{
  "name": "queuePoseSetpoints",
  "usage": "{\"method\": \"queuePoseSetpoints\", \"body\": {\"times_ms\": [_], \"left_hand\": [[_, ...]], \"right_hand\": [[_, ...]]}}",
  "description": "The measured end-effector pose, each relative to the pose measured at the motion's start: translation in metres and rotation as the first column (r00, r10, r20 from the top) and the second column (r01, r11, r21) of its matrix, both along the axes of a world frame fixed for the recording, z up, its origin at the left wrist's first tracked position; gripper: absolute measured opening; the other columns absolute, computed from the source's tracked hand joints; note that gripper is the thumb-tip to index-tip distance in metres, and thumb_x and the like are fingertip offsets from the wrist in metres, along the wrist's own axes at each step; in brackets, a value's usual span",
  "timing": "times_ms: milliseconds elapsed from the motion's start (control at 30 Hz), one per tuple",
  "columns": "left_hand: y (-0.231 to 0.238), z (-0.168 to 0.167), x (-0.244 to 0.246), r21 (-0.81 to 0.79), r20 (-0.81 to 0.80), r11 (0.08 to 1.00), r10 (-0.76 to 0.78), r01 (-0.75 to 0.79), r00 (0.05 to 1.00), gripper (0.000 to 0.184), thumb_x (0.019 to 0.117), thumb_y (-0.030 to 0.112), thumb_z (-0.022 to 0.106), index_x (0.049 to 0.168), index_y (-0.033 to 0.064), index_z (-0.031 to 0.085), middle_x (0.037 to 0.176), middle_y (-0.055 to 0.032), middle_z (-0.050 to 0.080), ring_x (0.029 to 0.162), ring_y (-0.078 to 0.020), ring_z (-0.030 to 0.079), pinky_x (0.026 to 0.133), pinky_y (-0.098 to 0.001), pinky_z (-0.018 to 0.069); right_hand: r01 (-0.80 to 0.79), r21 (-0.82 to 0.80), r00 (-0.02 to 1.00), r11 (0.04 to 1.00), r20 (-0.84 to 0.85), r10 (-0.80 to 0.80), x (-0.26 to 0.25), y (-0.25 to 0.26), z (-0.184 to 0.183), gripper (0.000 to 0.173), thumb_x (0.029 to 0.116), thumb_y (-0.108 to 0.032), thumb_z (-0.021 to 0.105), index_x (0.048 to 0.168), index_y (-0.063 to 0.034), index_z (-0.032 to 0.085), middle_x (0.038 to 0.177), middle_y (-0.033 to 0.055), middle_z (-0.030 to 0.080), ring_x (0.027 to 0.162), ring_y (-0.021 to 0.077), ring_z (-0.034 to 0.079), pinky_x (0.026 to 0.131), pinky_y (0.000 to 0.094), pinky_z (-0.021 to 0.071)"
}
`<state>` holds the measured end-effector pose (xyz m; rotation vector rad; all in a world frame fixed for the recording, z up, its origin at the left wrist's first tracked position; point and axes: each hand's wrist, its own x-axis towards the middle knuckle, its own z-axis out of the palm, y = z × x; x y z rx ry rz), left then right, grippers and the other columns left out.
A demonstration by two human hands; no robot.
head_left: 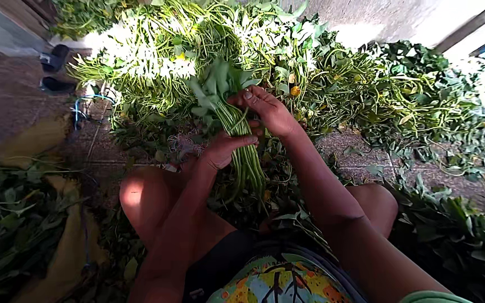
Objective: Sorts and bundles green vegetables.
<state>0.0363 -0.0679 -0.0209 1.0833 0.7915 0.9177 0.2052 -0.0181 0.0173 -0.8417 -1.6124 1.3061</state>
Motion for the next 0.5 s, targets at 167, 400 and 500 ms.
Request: {"method": "queuePoseSetpoints", "body": {"times_ms": [167, 400, 500], "left_hand": [[0.003, 0.0, -0.005, -0.172, 0.156, 0.981, 0.114, -0.087, 0.981, 0.018, 0.0947, 0.001, 0.063, 0.112, 0.007, 0.066, 0.087, -0.0064, 0.07, 0.074, -0.0145, 0.069, 0.071, -0.0293, 0.0618], [0.029, 0.022, -0.022, -0.08, 0.139, 0.86, 0.51, -0.504, 0.849, 0.015, 0.0969, -0.003, 0.061, 0.109, 0.0051, 0.066, 0.091, -0.0078, 0.072, 0.079, -0.0172, 0.071, 0.076, -0.0324, 0.0623], [0.038, 0.03, -0.031, -0.05, 0.11, 0.763, 0.645, -0.644, 0.756, 0.012, 0.0999, 0.001, 0.06, 0.11, 0.0084, 0.062, 0.093, -0.0032, 0.072, 0.081, -0.0148, 0.072, 0.078, -0.0315, 0.0627]], "right_hand": [[0.235, -0.504, 0.943, 0.831, -0.088, -0.32, 0.005, 0.054, -0.084, 0.039, 0.1113, -0.025, 0.023, 0.102, -0.0054, 0.056, 0.089, 0.0049, 0.071, 0.077, 0.0146, 0.068, 0.069, 0.0329, 0.0569], [0.015, -0.689, 0.38, 0.724, 0.674, 0.633, -0.049, -0.129, -0.261, 0.051, 0.1081, -0.031, 0.049, 0.141, 0.0082, 0.054, 0.146, 0.0295, 0.053, 0.139, 0.0448, 0.048, 0.116, 0.0592, 0.036], [-0.005, -0.8, 0.194, 0.6, 0.588, 0.785, -0.071, -0.129, -0.237, 0.053, 0.1022, -0.036, 0.057, 0.136, 0.0047, 0.06, 0.144, 0.0266, 0.056, 0.138, 0.0438, 0.049, 0.113, 0.0664, 0.0361]]}}
